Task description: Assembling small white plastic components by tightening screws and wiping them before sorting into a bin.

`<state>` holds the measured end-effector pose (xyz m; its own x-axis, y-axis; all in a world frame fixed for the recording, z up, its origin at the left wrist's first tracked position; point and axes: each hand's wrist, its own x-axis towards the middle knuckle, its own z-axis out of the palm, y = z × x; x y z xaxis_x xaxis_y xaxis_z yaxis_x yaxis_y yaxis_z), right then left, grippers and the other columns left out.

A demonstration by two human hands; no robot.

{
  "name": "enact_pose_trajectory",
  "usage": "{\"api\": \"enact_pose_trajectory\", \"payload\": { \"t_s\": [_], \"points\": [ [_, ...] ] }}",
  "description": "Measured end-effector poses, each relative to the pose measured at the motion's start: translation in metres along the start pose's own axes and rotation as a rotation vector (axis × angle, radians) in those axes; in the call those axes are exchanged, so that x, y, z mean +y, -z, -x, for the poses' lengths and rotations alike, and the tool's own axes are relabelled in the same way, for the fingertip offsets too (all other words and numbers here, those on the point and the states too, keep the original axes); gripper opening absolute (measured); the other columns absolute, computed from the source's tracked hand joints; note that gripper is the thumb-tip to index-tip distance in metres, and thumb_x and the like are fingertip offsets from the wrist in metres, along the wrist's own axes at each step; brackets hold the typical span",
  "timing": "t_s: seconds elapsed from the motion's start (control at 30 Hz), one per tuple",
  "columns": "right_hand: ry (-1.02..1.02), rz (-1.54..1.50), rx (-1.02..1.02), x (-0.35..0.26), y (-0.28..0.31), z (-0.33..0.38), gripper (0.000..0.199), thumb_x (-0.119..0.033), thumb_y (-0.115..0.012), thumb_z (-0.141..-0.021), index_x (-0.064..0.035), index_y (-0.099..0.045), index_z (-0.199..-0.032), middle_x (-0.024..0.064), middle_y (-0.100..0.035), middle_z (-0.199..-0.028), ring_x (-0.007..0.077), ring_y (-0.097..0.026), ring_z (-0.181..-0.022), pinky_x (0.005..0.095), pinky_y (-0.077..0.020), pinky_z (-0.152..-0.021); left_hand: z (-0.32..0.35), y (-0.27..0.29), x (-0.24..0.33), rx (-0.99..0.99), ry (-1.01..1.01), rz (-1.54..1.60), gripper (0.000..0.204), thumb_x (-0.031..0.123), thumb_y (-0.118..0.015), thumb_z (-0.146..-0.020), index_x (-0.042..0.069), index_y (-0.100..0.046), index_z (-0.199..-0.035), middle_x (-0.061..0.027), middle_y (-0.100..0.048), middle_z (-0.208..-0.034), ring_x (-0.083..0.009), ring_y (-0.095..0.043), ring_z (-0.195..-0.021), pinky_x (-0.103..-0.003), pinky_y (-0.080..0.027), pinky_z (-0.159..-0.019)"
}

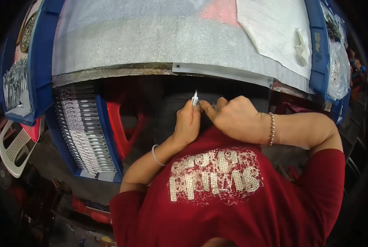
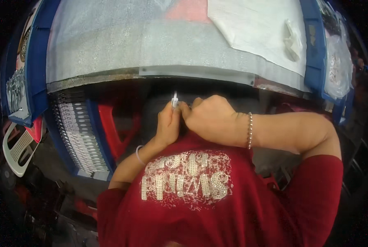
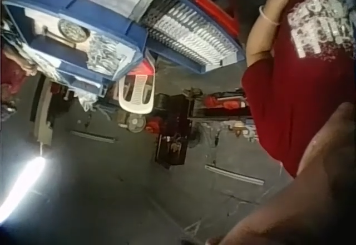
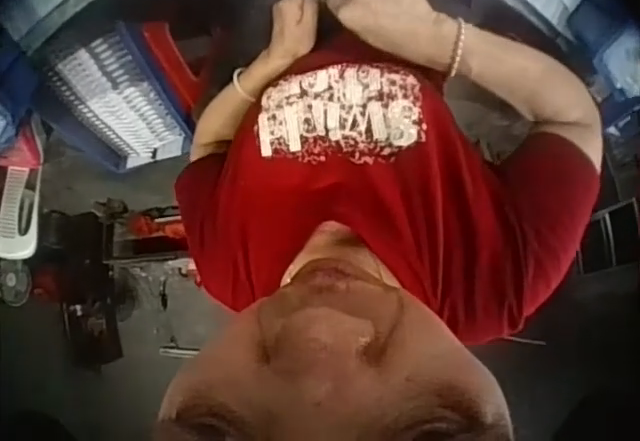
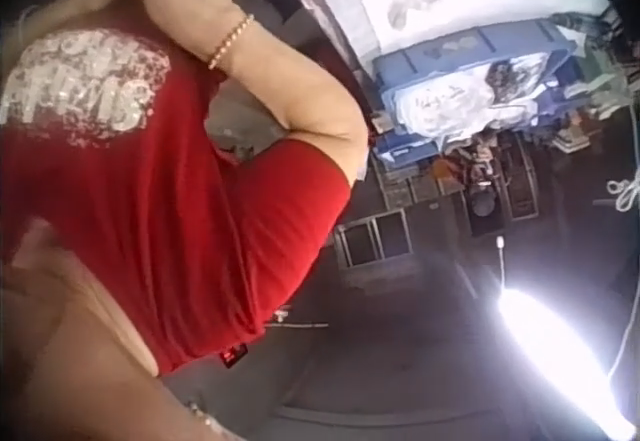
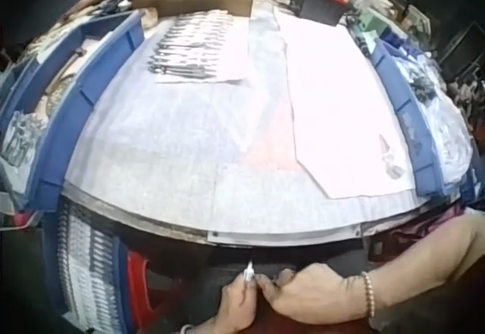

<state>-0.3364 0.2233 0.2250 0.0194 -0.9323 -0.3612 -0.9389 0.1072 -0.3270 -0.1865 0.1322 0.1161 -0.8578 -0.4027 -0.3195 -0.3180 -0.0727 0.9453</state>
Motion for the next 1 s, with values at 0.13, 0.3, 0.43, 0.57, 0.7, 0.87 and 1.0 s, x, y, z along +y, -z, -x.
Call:
{"api": "enact_pose_trajectory", "payload": {
  "t_s": [0.13,0.3,0.43,0.57,0.7,0.87,1.0],
  "points": [
    [-0.138,-0.263,0.024,0.007,-0.010,-0.002,0.041,-0.011,-0.061,-0.080,-0.0040,-0.063,-0.121,0.0148,-0.062,-0.067,0.0237,-0.061,-0.052,0.0356,-0.0499,-0.048,-0.004,0.001,-0.002,0.055,-0.079,-0.089,0.010,0.005,-0.047,-0.094,-0.004,-0.050,-0.089,-0.0244,-0.058,-0.070,-0.0418,-0.061,-0.066,-0.044,-0.043,-0.054],
    [-0.221,-0.622,0.306,0.012,-0.050,0.000,0.035,-0.014,-0.061,-0.088,-0.0062,-0.064,-0.122,0.0171,-0.065,-0.070,0.0189,-0.062,-0.054,0.0334,-0.0482,-0.049,-0.005,0.004,0.000,0.062,-0.112,-0.146,0.011,0.005,-0.046,-0.094,-0.004,-0.050,-0.090,-0.0251,-0.057,-0.070,-0.0429,-0.061,-0.067,-0.044,-0.043,-0.054],
    [-0.568,-1.421,-0.118,0.025,-0.026,0.015,0.032,-0.016,-0.058,-0.095,-0.0027,-0.061,-0.123,0.0148,-0.069,-0.078,0.0141,-0.065,-0.061,0.0292,-0.0509,-0.057,0.004,0.004,-0.005,-0.075,0.176,0.247,0.014,0.012,-0.046,-0.097,0.001,-0.052,-0.093,-0.0081,-0.050,-0.061,-0.0169,-0.050,-0.050,-0.031,-0.036,-0.045],
    [-0.261,-0.535,0.294,-0.006,-0.031,0.055,0.030,-0.013,-0.060,-0.089,-0.0081,-0.063,-0.118,0.0167,-0.066,-0.096,0.0313,-0.065,-0.085,0.0393,-0.0515,-0.075,0.007,0.031,0.027,-0.253,0.504,0.704,0.022,0.020,-0.041,-0.102,0.003,-0.054,-0.103,0.0045,-0.036,-0.058,-0.0034,-0.028,-0.041,-0.019,-0.021,-0.036],
    [-0.266,-0.293,0.663,0.017,0.019,0.080,0.023,-0.005,-0.058,-0.085,-0.0015,-0.062,-0.107,0.0192,-0.063,-0.107,0.0358,-0.062,-0.096,0.0430,-0.0497,-0.083,0.006,0.051,0.060,-0.402,0.578,0.875,0.043,0.029,-0.029,-0.105,-0.005,-0.055,-0.113,-0.0009,-0.043,-0.060,-0.0051,-0.031,-0.039,-0.019,-0.025,-0.035],
    [-0.752,0.145,0.873,0.122,0.051,0.100,0.035,-0.016,-0.056,-0.092,-0.0134,-0.054,-0.128,0.0162,-0.059,-0.120,0.0395,-0.059,-0.103,0.0435,-0.0503,-0.084,-0.007,0.047,0.091,-0.668,0.540,1.094,0.046,0.026,-0.029,-0.105,-0.009,-0.054,-0.121,-0.0062,-0.054,-0.068,-0.0048,-0.035,-0.043,-0.018,-0.028,-0.036],
    [-0.689,0.148,0.753,0.175,0.039,0.099,0.036,-0.016,-0.058,-0.090,-0.0090,-0.056,-0.125,0.0171,-0.062,-0.113,0.0399,-0.060,-0.097,0.0435,-0.0496,-0.082,0.005,0.035,0.118,-0.411,0.294,0.347,0.029,0.017,-0.049,-0.100,-0.006,-0.061,-0.114,-0.0035,-0.055,-0.068,-0.0050,-0.043,-0.049,-0.020,-0.033,-0.043]
  ]
}}
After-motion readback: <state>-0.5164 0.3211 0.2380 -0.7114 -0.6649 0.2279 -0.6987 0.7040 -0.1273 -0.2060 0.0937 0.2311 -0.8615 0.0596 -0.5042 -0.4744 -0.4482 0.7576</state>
